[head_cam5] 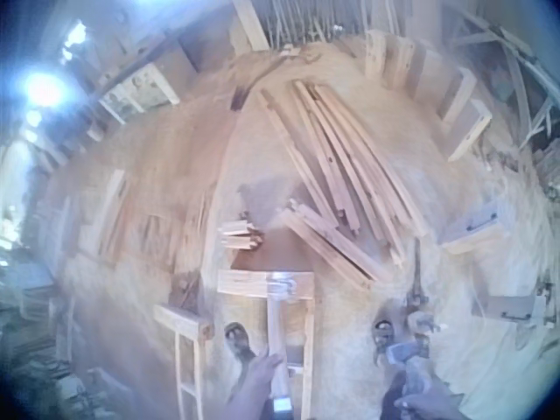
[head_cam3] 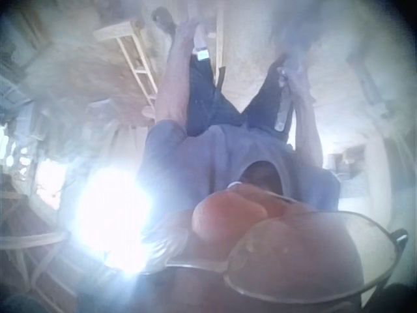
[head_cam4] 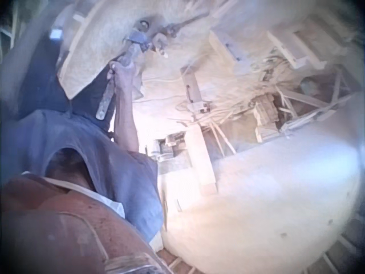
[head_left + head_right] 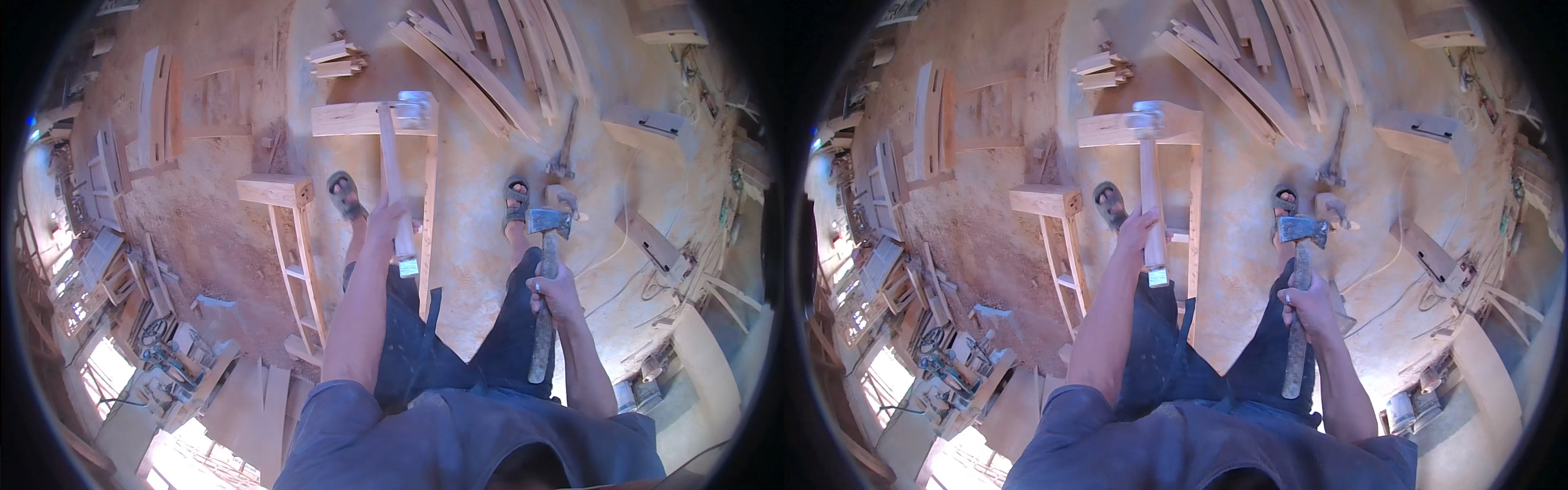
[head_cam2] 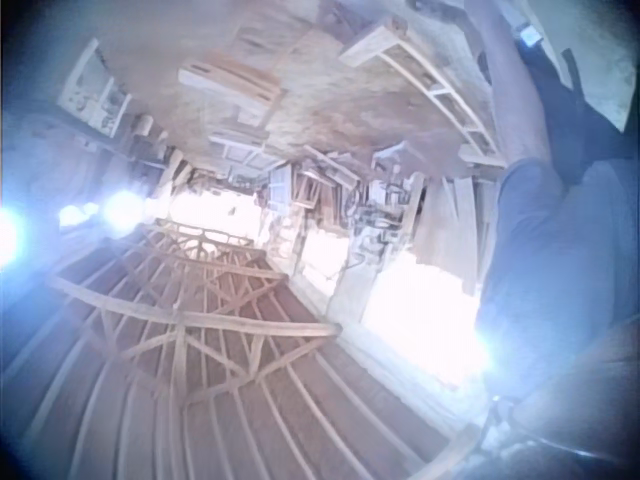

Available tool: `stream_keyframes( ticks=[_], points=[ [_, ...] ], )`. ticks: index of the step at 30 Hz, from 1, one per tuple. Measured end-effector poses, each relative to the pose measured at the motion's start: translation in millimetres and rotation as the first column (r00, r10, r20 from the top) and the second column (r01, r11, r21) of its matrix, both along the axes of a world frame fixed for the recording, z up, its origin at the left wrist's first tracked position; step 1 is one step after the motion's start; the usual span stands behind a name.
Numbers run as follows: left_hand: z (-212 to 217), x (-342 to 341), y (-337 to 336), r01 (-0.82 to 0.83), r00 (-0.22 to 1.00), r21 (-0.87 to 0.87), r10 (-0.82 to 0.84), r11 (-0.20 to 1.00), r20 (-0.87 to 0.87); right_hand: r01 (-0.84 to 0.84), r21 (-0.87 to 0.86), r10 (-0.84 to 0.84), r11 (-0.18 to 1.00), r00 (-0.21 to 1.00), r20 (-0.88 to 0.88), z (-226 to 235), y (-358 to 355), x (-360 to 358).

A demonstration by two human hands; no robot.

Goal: The person applies glue to joints, hammers wooden frames together, and uses a mallet to assemble larger components of a piece of furniture in a workshop.

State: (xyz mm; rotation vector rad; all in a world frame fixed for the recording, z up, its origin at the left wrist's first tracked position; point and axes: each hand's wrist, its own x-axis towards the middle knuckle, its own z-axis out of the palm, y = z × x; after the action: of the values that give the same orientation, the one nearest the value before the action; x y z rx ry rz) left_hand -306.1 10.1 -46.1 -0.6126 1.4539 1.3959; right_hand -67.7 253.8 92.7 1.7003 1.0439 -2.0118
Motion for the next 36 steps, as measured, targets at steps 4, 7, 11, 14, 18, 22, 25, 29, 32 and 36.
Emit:
stream_keyframes(
  ticks=[4, 7, 11, 14, 18, 22, 25, 29, 32, 36],
  points=[
    [4, -15, -16, -0.075, 0.997, 0.004, 0.075, 0.997, 0.028, -0.057, 0.09, 0.054, 0.994, 0.998, 0.034, 12, -62, -34],
    [8, -36, -40, -0.09, 0.989, 0.045, 0.085, 0.995, 0.119, -0.008, 0.089, -0.004, 0.996, 0.991, 0.134, 41, -126, -62],
    [23, -64, -62, -0.109, 0.977, 0.019, 0.103, 0.994, 0.186, 0.12, 0.004, -0.118, 0.993, 0.978, 0.174, 57, -187, -101],
    [15, -71, -76, -0.11, 0.978, 0.095, 0.091, 0.989, 0.187, 0.035, 0.011, -0.036, 0.999, 0.975, 0.218, 76, -217, -132],
    [15, -88, -74, -0.103, 0.972, 0.122, 0.074, 0.987, 0.222, -0.158, 0.086, 0.133, 0.984, 0.962, 0.239, 88, -229, -160],
    [40, -113, -59, -0.233, 0.946, 0.292, 0.147, 0.928, 0.289, -0.293, 0.162, 0.243, 0.942, 0.931, 0.272, 93, -225, -186],
    [29, -121, -45, -0.275, 0.949, 0.301, 0.206, 0.913, 0.241, -0.363, 0.274, 0.289, 0.891, 0.917, 0.275, 96, -218, -191],
    [38, -143, -30, -0.283, 0.948, 0.249, 0.232, 0.926, 0.216, -0.419, 0.522, 0.333, 0.743, 0.908, 0.255, 109, -212, -200],
    [37, -144, -19, -0.366, 0.918, 0.192, 0.319, 0.911, 0.233, -0.299, 0.734, 0.364, 0.61, 0.928, 0.075, 111, -219, -203],
    [30, -154, -4, -0.44, 0.882, 0.221, 0.371, 0.871, 0.292, -0.278, 0.894, 0.55, 0.352, 0.834, 0.042, 100, -221, -216]
  ],
)
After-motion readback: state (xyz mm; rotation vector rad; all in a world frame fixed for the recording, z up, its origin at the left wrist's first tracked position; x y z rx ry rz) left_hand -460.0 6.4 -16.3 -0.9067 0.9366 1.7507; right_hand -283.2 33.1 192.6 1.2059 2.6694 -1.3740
